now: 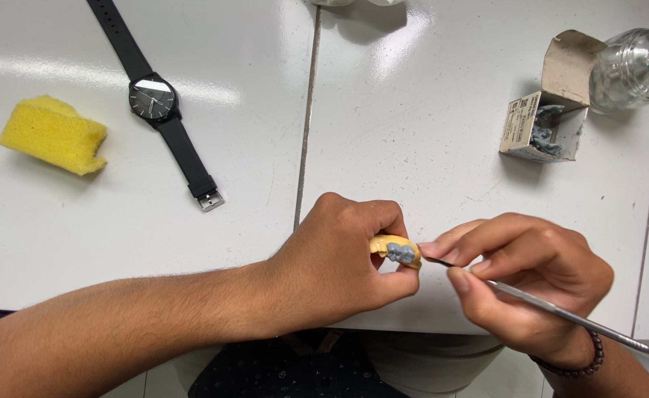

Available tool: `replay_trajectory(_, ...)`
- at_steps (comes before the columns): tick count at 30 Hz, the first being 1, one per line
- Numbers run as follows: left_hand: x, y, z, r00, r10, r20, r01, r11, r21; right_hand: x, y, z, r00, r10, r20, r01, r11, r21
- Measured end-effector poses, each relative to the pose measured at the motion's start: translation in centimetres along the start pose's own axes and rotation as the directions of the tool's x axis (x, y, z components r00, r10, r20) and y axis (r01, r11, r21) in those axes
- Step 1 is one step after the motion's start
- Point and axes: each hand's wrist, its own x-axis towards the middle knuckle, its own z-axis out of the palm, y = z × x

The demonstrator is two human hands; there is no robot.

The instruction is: The person holds a yellow dental plaster model with artificial teeth in one hand and uses a metal wax carver to shape and smooth blue wax along the teeth, periodically rotating the model and repositioning the tool to work different surfaces.

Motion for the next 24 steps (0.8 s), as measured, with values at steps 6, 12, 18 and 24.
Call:
replay_trajectory(6,-0.8,0.7,-0.2,0.993,0.111,0.030,-0.106,0.988,-0.115,-0.7,0.6,-0.1,0.978,0.072,-0.197,-0.032,0.980,0.196)
replay_trajectory(12,-2.3,2.3,-0.8,0.981,0.113,0.159,-0.072,0.968,-0.240,-0.7,1.4,0.1,0.976,0.000,-0.217,0.042,0.981,0.190)
replay_trajectory(18,-3.3,2.6,-0.6,0.969,0.085,0.231,-0.028,0.970,-0.241,-1.5,1.0,0.2,0.986,-0.009,-0.164,0.042,0.979,0.200)
replay_trajectory(24,-2.4,2.0,-0.6,0.988,0.079,0.129,-0.053,0.980,-0.192,-0.9,-0.3,0.3,0.996,-0.042,-0.079,0.049,0.995,0.092)
